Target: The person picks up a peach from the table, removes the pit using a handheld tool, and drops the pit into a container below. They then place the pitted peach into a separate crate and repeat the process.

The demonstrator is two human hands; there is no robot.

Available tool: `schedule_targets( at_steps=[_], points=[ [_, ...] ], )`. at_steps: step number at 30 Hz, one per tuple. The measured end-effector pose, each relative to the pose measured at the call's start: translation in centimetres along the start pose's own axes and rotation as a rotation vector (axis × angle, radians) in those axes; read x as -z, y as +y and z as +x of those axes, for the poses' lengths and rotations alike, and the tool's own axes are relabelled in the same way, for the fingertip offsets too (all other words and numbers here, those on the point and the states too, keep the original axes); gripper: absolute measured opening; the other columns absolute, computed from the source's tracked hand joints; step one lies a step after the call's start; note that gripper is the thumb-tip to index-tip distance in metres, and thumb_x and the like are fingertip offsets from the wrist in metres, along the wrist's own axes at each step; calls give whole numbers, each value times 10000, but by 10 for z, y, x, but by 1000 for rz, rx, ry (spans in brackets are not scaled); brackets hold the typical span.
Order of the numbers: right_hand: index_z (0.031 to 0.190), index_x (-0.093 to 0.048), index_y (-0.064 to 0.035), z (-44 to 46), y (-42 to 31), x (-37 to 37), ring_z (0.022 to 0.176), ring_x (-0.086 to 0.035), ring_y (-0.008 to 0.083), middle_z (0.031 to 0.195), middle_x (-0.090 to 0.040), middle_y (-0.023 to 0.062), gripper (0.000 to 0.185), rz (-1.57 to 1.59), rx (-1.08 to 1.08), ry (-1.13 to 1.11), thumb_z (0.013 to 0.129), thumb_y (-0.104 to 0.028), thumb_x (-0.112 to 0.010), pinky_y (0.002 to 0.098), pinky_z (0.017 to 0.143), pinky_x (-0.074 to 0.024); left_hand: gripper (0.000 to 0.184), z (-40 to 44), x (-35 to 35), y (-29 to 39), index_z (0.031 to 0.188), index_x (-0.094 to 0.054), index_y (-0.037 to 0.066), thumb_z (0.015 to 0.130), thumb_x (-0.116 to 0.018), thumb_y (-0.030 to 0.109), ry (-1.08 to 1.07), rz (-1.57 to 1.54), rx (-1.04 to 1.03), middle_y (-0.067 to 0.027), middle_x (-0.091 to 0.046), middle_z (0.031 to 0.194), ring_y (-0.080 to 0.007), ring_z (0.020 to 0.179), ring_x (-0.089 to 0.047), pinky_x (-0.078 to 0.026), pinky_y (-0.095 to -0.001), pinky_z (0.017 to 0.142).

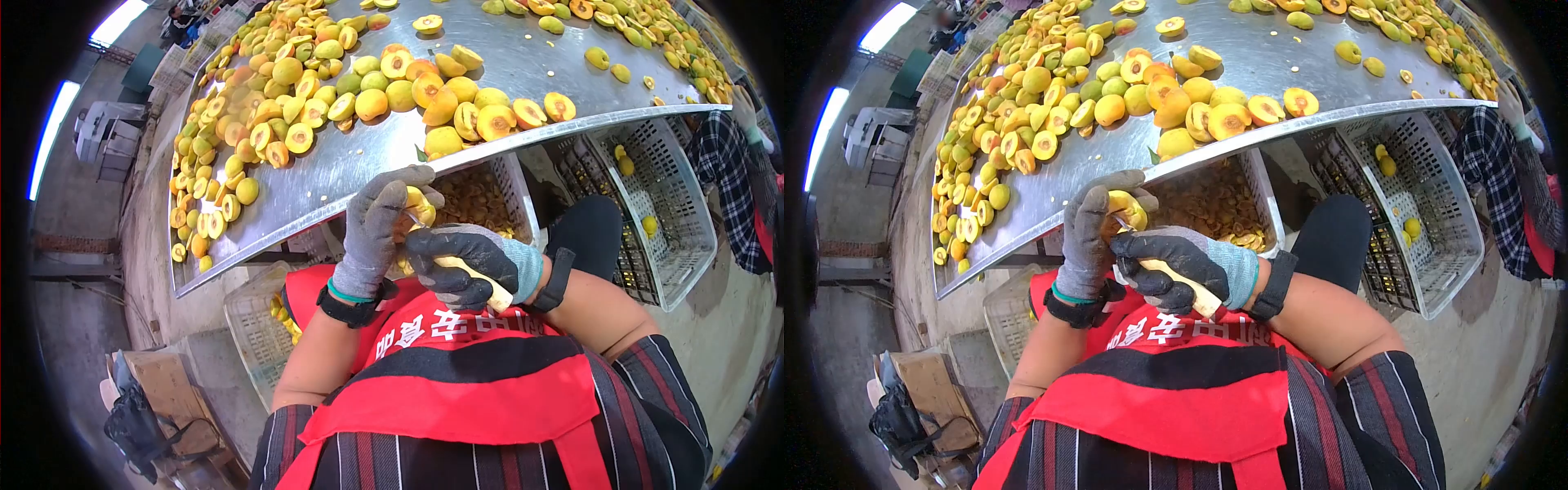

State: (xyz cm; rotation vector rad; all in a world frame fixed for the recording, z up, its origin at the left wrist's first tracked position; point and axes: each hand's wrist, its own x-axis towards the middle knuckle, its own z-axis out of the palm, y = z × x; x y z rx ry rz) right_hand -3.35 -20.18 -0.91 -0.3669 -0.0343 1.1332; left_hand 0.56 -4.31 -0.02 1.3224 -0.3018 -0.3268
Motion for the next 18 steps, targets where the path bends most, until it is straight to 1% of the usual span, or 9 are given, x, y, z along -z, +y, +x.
schedule_targets(
  at_steps=[1,6,10,12,13,15,16,17,18],
  points=[
    [847,-495,-57,0,1,2,345,-357,71,498,-390,-7,292,146,-38,-46,944,-321,-417,190,307,-287,393,0,-2,-1,1106,-543,-38,915,-466,297,-1,-1,0,-139,-624,895,-176,844,-593,-477,-279,769],
    [847,-506,-70,2,2,5,289,-324,87,478,-395,13,325,341,-17,-152,963,-326,-344,206,290,-271,425,2,-13,-9,1142,-507,-33,933,-439,331,93,-71,-140,-145,-615,930,-186,878,-585,-475,-291,785],
    [852,-515,-71,3,9,8,334,-347,91,524,-391,9,305,297,52,-156,940,-345,-415,187,287,-277,461,2,-19,-20,1150,-490,-15,943,-395,386,189,-101,-116,-149,-607,945,-200,882,-588,-491,-314,779],
    [854,-515,-62,3,13,10,327,-345,94,518,-399,19,303,287,124,-227,938,-336,-419,186,282,-275,601,3,-19,-23,1190,-450,15,906,-355,535,321,-242,-18,-162,-614,948,-193,835,-599,-513,-319,738],
    [854,-515,-62,2,12,10,327,-345,94,518,-399,19,303,286,122,-225,938,-336,-419,186,282,-275,601,6,-19,-21,1190,-450,15,906,-355,535,322,-244,-19,-162,-614,948,-193,835,-599,-513,-319,738],
    [845,-510,-58,-2,7,10,319,-343,99,517,-412,29,303,267,187,-176,935,-335,-425,183,279,-270,594,13,-18,-14,1178,-453,26,908,-332,541,449,-572,66,-152,-615,931,-201,762,-613,-540,-336,656],
    [843,-508,-56,-2,6,17,309,-342,107,519,-424,33,326,261,195,-191,933,-357,-419,190,280,-277,591,10,-4,-16,1163,-459,23,909,-327,540,377,-546,60,-146,-611,921,-213,673,-617,-547,-336,564],
    [838,-511,-61,-5,7,21,302,-348,118,514,-429,35,358,288,182,-157,928,-393,-415,209,281,-284,591,5,12,-15,1163,-459,23,909,-327,540,378,-545,59,-146,-611,921,-213,673,-617,-547,-336,564],
    [844,-518,-63,-6,6,24,301,-353,122,514,-432,36,370,296,185,-121,922,-410,-418,217,285,-289,585,-2,29,-12,1158,-463,30,907,-332,542,217,-545,68,-156,-600,957,-234,766,-607,-543,-341,626]
  ],
)
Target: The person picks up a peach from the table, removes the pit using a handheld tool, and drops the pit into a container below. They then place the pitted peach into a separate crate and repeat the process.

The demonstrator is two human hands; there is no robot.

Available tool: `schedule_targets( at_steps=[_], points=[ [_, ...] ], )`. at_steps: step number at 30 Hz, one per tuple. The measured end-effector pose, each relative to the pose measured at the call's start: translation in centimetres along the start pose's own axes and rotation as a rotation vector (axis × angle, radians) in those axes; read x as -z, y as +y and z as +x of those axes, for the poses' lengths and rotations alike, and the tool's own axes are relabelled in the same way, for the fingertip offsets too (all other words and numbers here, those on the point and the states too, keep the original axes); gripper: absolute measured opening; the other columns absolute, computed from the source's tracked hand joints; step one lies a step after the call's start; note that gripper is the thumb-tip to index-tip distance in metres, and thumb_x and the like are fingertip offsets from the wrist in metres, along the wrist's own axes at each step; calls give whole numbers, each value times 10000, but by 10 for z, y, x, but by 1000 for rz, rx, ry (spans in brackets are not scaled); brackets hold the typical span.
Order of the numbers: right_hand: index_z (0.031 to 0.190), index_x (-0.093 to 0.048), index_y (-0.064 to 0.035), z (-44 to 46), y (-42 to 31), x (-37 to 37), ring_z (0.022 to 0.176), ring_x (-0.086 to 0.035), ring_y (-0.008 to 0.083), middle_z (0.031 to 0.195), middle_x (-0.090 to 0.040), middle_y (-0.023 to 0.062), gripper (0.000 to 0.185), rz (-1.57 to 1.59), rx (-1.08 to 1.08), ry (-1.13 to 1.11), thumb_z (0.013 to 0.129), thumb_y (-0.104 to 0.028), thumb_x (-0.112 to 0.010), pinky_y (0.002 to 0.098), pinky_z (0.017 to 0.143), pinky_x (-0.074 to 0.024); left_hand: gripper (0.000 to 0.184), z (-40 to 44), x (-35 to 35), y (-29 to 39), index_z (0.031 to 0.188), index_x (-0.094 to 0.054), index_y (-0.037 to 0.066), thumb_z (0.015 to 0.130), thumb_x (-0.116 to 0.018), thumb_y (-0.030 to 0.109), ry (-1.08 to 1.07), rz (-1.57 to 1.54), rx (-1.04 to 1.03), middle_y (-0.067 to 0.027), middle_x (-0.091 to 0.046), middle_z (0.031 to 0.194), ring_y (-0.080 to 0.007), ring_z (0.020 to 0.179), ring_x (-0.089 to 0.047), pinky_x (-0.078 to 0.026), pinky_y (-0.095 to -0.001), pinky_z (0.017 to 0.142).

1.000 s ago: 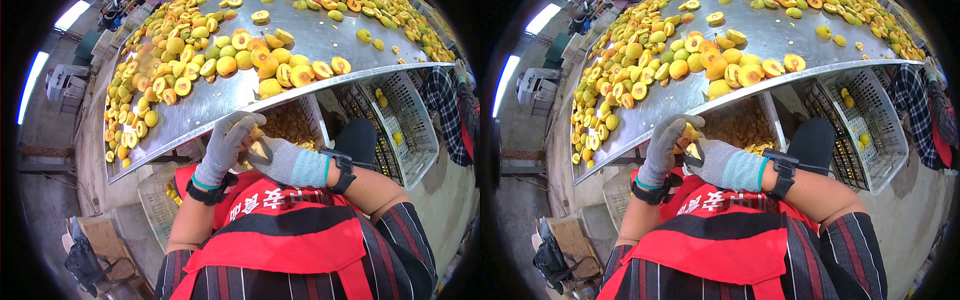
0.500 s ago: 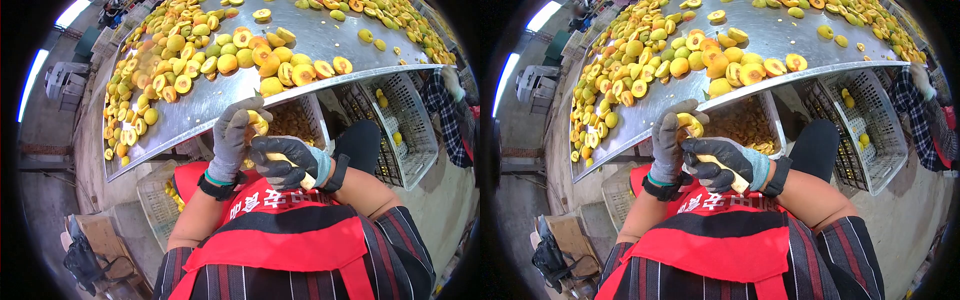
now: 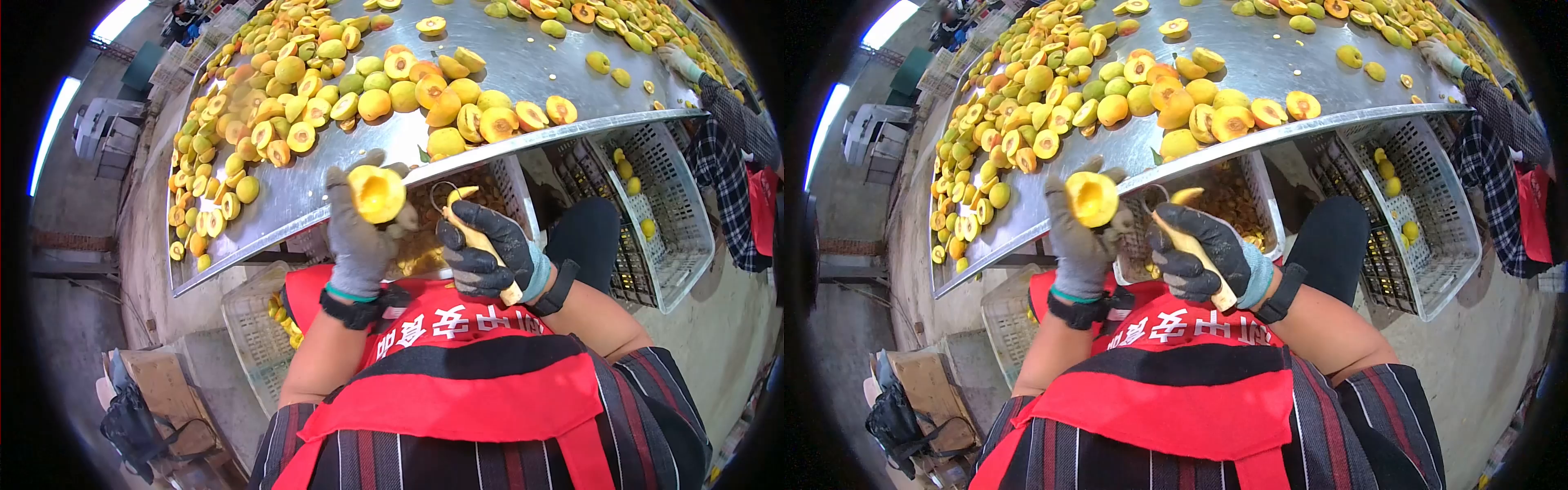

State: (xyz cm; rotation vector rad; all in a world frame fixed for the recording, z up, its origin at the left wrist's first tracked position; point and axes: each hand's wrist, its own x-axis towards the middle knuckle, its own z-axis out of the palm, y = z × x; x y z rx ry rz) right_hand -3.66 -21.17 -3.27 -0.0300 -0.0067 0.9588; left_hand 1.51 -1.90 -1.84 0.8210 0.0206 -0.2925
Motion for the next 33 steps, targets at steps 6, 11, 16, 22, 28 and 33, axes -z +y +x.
schedule_targets(
  at_steps=[6,11,16,22,28,33],
  points=[
    [881,-521,-91,-15,-8,8,298,-364,113,497,-417,11,409,-63,81,174,931,-463,-358,226,321,-292,372,-83,52,114,1115,-525,9,910,-451,310,219,1210,-166,-115,-582,1032,-203,923,-575,-477,-323,755],
    [846,-499,-71,-17,-6,9,307,-371,114,500,-419,11,410,-88,63,204,938,-444,-357,232,328,-309,282,-77,27,143,1065,-587,7,798,-600,99,399,1793,-179,-93,-610,997,-167,930,-568,-443,-289,803],
    [829,-492,-68,-21,-4,13,307,-368,119,506,-424,19,399,-134,105,264,944,-424,-353,228,327,-313,278,32,-43,53,1066,-596,7,809,-615,112,-106,1693,-264,-66,-627,982,-111,891,-565,-458,-254,789],
    [818,-502,-83,-30,-11,21,315,-374,125,491,-416,13,388,-132,112,297,946,-417,-352,230,322,-320,432,114,-69,-21,1153,-552,84,781,-596,301,-445,2199,-85,-189,-606,1000,-334,935,-577,-448,-396,823],
    [814,-505,-81,-30,-14,29,328,-388,128,489,-419,15,382,-197,152,189,944,-410,-360,237,316,-326,525,134,-53,-27,1165,-543,83,707,-664,308,-458,2212,58,-197,-595,1041,-333,975,-566,-452,-390,819],
    [820,-541,-99,-27,-15,40,365,-422,119,529,-472,21,339,-161,194,190,891,-425,-483,223,309,-334,570,135,-39,-16,1146,-555,74,639,-747,249,-266,1997,75,-146,-614,1008,-258,866,-608,-476,-334,754]
  ],
)
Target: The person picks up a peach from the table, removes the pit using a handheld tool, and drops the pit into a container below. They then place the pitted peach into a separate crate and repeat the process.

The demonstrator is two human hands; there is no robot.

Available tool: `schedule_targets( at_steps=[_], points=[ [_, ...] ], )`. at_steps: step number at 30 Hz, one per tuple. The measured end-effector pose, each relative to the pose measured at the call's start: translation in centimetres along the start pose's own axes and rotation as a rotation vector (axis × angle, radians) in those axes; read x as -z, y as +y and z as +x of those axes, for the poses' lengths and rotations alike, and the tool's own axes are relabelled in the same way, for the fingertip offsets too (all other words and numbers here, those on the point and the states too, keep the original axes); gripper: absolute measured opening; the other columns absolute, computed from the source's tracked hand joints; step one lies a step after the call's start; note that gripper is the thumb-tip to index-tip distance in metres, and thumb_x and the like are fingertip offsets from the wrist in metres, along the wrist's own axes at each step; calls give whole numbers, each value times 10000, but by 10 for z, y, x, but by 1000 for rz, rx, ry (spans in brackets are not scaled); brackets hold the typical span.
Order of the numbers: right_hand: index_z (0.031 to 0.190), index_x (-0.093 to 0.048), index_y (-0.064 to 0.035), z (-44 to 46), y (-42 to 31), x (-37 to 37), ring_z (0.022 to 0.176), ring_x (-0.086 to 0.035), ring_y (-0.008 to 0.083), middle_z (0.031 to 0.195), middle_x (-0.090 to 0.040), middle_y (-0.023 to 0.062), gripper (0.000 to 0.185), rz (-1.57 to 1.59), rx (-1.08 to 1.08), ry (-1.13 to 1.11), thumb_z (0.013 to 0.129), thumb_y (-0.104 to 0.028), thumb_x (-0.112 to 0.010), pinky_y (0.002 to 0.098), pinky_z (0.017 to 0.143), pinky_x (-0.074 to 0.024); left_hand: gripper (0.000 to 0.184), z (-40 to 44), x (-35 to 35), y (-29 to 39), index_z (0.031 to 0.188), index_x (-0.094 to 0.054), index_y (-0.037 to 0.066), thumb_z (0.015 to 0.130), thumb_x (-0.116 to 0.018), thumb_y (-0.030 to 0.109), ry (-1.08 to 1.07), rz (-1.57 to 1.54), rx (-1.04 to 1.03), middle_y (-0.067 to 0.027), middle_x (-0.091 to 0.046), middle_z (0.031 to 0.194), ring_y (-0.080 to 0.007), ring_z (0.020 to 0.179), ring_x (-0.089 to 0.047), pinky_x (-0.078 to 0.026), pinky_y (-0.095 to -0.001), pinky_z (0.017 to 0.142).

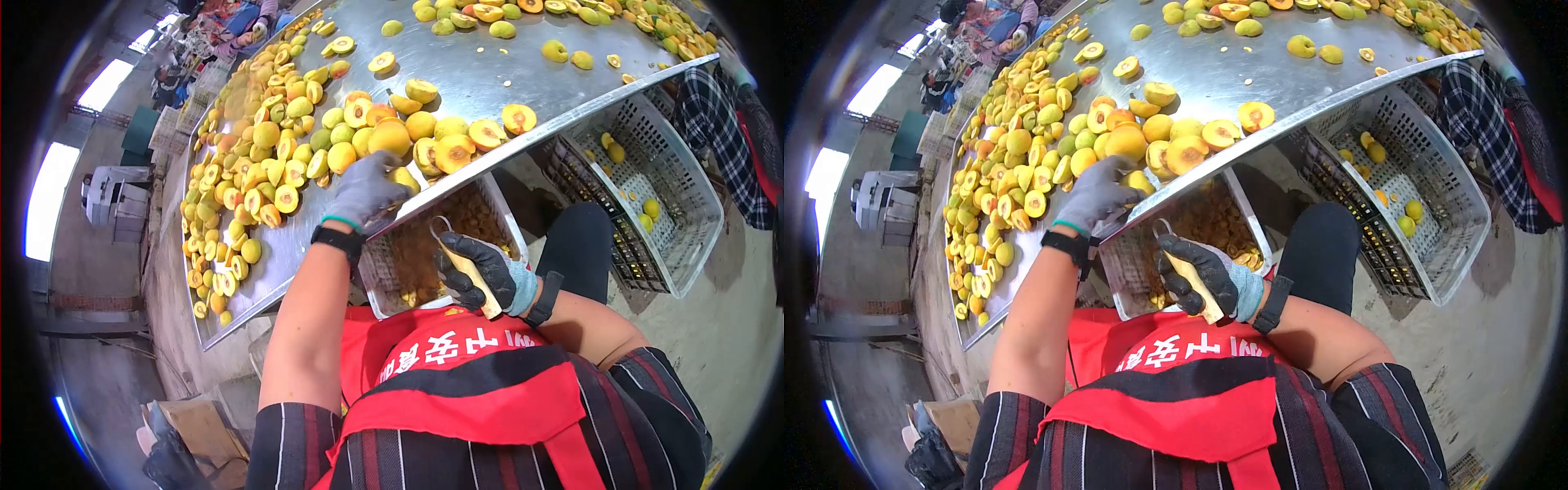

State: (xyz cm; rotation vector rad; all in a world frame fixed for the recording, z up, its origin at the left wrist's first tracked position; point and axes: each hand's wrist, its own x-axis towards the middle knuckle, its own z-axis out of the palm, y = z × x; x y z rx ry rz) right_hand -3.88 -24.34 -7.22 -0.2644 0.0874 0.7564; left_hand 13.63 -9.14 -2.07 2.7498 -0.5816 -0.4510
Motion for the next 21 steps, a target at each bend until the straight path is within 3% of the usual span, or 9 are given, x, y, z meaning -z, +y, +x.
schedule_targets(
  at_steps=[1,4,5,6,10,16,18,20,21],
  points=[
    [820,-541,-99,-1,-1,-1,365,-422,119,529,-472,21,339,0,7,1,891,-425,-483,223,309,-334,605,2,6,-8,1159,-540,78,623,-772,234,-33,-177,146,-103,-609,943,-183,771,-593,-486,-293,663],
    [835,-553,-101,-1,-2,-2,363,-426,124,535,-480,13,331,-33,60,57,895,-418,-478,226,317,-337,661,-12,17,-18,1201,-507,90,627,-779,268,58,-321,165,-97,-596,914,-156,713,-570,-478,-272,583],
    [828,-534,-87,1,-2,-2,356,-408,136,527,-460,20,347,-25,42,63,919,-403,-425,237,330,-327,602,-18,15,-16,1180,-517,46,648,-752,200,59,-329,124,-119,-610,997,-207,920,-588,-488,-327,764],
    [821,-516,-74,3,-2,-3,349,-390,147,519,-440,27,368,-19,24,67,944,-389,-371,247,342,-317,627,-25,19,-1,1182,-510,32,649,-752,258,-17,-255,134,-156,-605,1023,-244,950,-588,-479,-352,796],
    [816,-518,-76,8,5,-4,358,-412,149,526,-451,31,368,-25,-9,28,942,-392,-376,247,342,-324,588,-16,-3,18,1065,-552,34,635,-725,397,56,151,96,-195,-597,1043,-314,993,-573,-457,-390,819],
    [806,-514,-77,4,4,-2,364,-430,151,540,-472,42,367,-117,77,86,939,-393,-384,248,345,-347,539,-20,2,6,1121,-506,11,701,-683,297,61,123,160,-191,-596,1006,-318,957,-585,-470,-371,795],
    [858,-543,-83,0,1,-1,375,-466,161,574,-515,56,336,-206,104,151,889,-413,-485,275,320,-364,461,-24,-5,-26,1142,-489,12,767,-626,243,157,-737,94,-156,-598,964,-291,933,-598,-503,-351,736],
    [850,-530,-78,-2,0,-13,390,-467,157,568,-504,56,337,-371,153,180,914,-396,-440,263,348,-372,425,-61,2,-22,1160,-470,-2,828,-551,251,101,-1535,-64,-145,-581,943,-283,876,-611,-527,-314,697],
    [842,-517,-73,-2,-1,-23,405,-468,154,561,-493,55,344,-546,204,200,940,-379,-395,252,375,-380,489,-80,5,-13,1168,-432,-21,835,-540,321,59,-1750,-98,-193,-568,1033,-308,832,-631,-566,-346,655]
  ],
)
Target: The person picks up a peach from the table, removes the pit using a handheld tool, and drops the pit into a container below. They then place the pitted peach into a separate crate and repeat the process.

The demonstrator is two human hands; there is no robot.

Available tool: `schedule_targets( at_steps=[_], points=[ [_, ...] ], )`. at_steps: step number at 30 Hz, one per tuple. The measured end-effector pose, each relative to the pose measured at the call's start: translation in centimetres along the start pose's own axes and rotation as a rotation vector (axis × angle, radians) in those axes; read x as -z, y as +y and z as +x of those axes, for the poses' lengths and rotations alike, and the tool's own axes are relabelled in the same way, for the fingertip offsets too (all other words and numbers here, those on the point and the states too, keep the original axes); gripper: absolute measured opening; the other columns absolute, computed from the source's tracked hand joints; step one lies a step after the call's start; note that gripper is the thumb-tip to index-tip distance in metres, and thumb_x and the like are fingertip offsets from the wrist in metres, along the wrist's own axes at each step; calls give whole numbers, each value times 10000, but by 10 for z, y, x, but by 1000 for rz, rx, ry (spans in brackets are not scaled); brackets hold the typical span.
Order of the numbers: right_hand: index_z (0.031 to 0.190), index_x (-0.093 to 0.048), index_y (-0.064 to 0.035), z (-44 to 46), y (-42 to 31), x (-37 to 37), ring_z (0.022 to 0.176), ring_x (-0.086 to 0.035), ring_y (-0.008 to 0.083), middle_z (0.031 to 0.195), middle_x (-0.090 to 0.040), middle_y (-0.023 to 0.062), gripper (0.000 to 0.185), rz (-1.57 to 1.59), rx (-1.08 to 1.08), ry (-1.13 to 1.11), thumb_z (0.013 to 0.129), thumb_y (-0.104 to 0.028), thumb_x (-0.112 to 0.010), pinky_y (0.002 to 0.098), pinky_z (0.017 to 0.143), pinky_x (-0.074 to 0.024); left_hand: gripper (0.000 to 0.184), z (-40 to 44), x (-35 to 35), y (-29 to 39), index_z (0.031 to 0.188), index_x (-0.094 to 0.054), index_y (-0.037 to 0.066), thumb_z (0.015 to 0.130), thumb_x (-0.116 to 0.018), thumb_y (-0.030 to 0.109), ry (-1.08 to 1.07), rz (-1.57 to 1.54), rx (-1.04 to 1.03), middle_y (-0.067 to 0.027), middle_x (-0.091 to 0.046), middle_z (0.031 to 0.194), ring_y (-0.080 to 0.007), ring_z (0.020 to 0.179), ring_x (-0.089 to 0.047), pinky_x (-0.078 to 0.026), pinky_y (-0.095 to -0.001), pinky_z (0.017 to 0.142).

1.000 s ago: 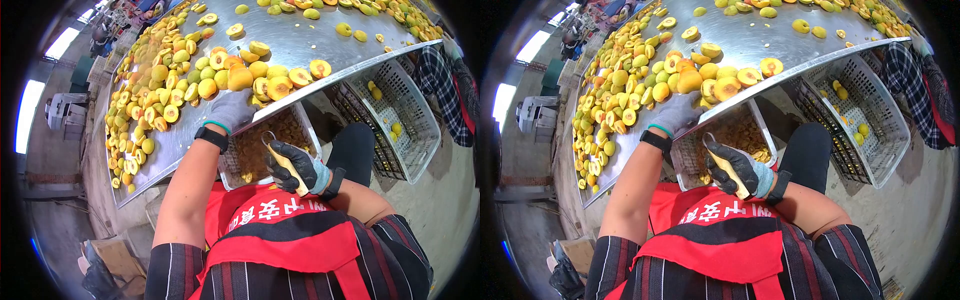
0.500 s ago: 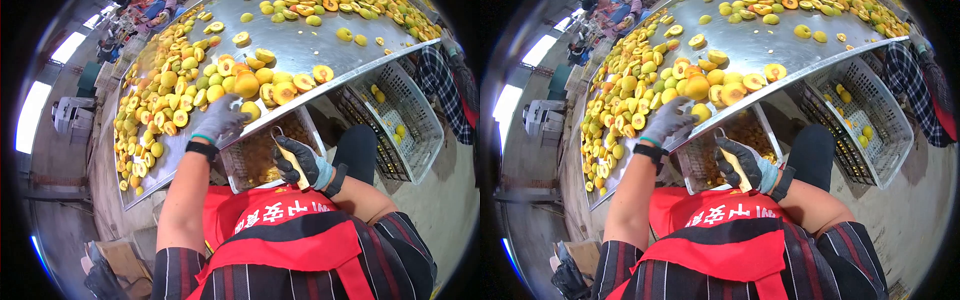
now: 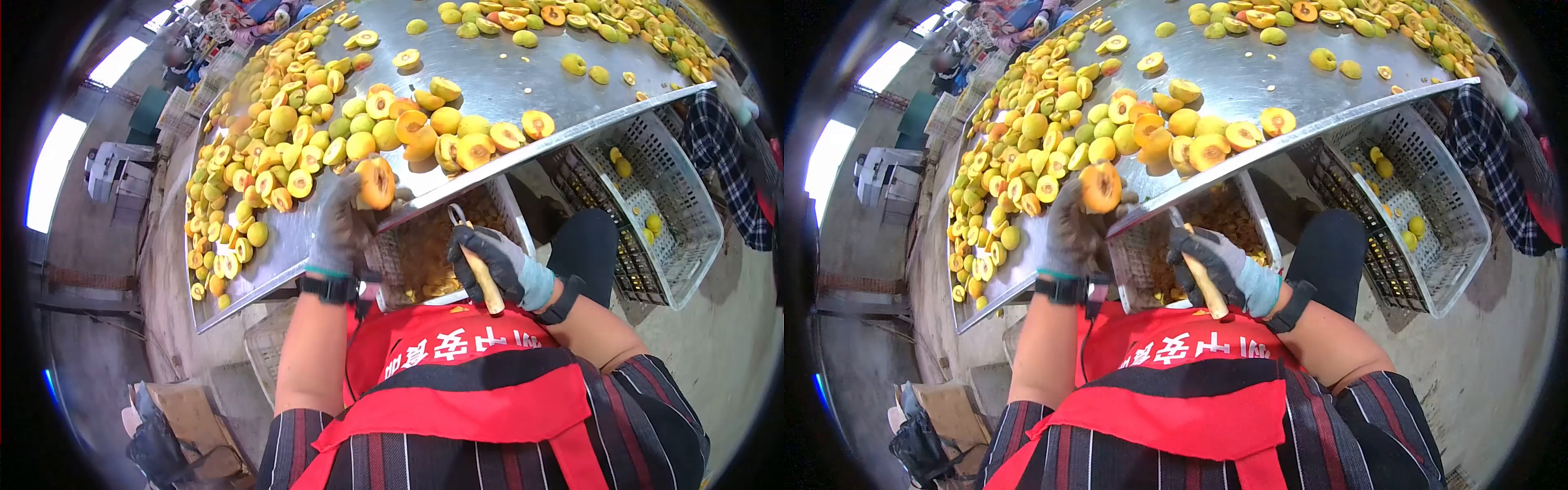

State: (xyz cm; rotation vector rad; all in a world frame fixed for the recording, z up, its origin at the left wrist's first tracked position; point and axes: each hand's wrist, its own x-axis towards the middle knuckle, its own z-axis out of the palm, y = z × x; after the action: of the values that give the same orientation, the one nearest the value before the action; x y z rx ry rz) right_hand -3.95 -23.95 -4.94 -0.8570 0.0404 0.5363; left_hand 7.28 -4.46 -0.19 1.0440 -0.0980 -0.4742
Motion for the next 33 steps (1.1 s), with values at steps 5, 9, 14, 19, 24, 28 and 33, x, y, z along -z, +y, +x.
schedule_targets(
  at_steps=[5,9,14,19,24,28,33],
  points=[
    [981,-515,-50,3,-26,-35,499,-552,204,647,-551,93,332,-451,2,52,870,-361,-545,293,454,-449,594,-44,1,-21,1285,-349,-42,876,-450,377,-154,-397,189,-215,-524,1151,-307,963,-593,-554,-363,708],
    [948,-513,3,10,-27,-42,759,-578,371,774,-589,217,408,-890,134,98,865,-396,-531,416,678,-441,643,-51,-5,-27,1306,-325,-27,874,-449,433,-20,-255,67,-206,-525,1137,-280,977,-583,-564,-309,636],
    [929,-518,10,11,-21,-46,767,-581,374,790,-589,225,375,-939,205,159,880,-362,-516,413,662,-449,539,-56,-20,-31,1248,-404,-6,914,-422,416,-70,-38,-78,-148,-524,1127,-253,1050,-521,-423,-373,926],
    [948,-517,12,13,-4,-50,766,-578,381,790,-592,220,334,-659,141,147,886,-316,-513,408,664,-456,527,-59,-31,-38,1223,-427,14,901,-466,430,51,265,-288,-125,-514,1119,-199,1039,-509,-411,-340,924],
    [979,-516,7,5,-18,-60,814,-570,371,839,-591,199,310,-322,-195,48,873,-284,-529,397,713,-461,516,-59,-38,-39,1180,-455,12,907,-427,450,135,467,-412,-116,-527,1099,-211,973,-547,-450,-336,860],
    [979,-518,-14,20,8,-45,589,-581,244,693,-563,135,314,-990,515,78,878,-312,-517,336,539,-481,464,-54,-20,-35,1101,-524,-7,917,-415,405,94,573,-270,-123,-581,979,-188,828,-590,-485,-284,718],
    [969,-520,-22,3,-32,-60,401,-513,155,554,-510,89,322,-532,-258,-66,890,-331,-479,286,388,-425,453,-52,-18,-10,1031,-581,-19,909,-431,390,-6,644,-57,-114,-604,916,-164,803,-588,-474,-256,693]
  ],
)
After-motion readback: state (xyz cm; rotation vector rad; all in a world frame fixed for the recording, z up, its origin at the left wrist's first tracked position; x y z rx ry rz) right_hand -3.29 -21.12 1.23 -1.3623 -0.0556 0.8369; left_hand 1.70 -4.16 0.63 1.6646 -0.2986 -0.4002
